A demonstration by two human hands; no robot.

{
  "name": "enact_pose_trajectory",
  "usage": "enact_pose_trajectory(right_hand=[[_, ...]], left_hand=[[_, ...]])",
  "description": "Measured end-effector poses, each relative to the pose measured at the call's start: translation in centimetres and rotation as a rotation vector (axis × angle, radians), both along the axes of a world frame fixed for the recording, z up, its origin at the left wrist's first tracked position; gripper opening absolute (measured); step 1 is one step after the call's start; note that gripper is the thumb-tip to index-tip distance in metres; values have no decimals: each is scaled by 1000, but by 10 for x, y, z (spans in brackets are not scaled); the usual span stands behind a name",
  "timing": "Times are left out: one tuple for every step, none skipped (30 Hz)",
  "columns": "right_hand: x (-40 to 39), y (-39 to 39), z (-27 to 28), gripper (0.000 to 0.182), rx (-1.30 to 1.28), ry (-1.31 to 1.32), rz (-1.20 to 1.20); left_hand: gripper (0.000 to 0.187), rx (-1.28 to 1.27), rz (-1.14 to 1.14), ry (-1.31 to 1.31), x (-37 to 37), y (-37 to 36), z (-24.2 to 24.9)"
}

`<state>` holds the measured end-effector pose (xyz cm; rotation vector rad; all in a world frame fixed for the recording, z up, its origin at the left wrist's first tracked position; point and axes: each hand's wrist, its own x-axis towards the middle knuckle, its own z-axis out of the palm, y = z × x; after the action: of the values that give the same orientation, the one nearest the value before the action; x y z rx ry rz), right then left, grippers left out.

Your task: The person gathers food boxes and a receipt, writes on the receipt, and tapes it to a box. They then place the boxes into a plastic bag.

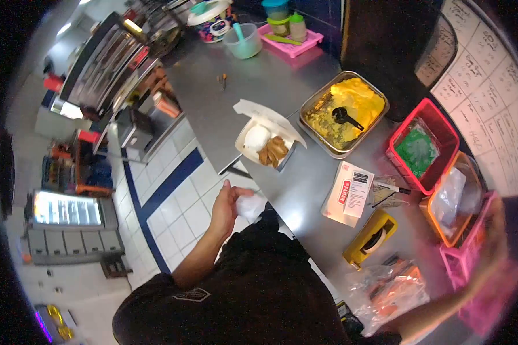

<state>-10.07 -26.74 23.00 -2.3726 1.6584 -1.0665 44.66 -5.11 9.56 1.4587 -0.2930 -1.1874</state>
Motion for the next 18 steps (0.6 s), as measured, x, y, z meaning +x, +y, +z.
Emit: enact_pose_trajectory(right_hand=[[27,15,-38,38,439,-739,-65],[116,36,-47,32,246,47,45],[195,47,-54,25,600,-413,190],[278,58,-35,26,538,-3,359],[333,53,-66,30,451,59,561],[394,52,-80,31,386,161,571],[444,50,-93,33,327,172,545],[484,41,-115,31,346,186,510],[515,43,-122,28,321,276,452],[536,46,-124,26,301,360,402],[543,51,-123,26,308,358,387],[541,65,-123,24,453,261,441],[534,82,-124,24,600,166,491],[520,102,-131,25,692,253,517],[501,125,-139,28,786,335,520],[483,146,-155,29,967,470,470],[466,165,-173,30,1154,599,415],[454,182,-185,27,1269,648,361]], left_hand=[[65,149,-165,-149,26,4,-9],[63,294,-336,-304,47,7,-17],[60,340,-521,-456,59,7,-22],[59,376,-704,-610,70,10,-28],[56,402,-926,-714,85,18,-38],[54,419,-1138,-822,101,25,-49],[54,386,-1160,-823,112,31,-62],[51,272,-1198,-797,122,39,-74],[49,167,-1232,-762,130,47,-85],[49,157,-1252,-756,137,52,-94],[51,125,-1274,-855,143,54,-99],[53,93,-1288,-950,148,55,-106],[46,341,-1467,-932,152,45,-88],[46,324,-1493,-919,159,47,-96],[42,421,-1556,-935,167,53,-111],[38,509,-1625,-956,172,58,-129],[38,460,-1675,-950,175,66,-150],[33,472,-1622,-1013,182,76,-171]])
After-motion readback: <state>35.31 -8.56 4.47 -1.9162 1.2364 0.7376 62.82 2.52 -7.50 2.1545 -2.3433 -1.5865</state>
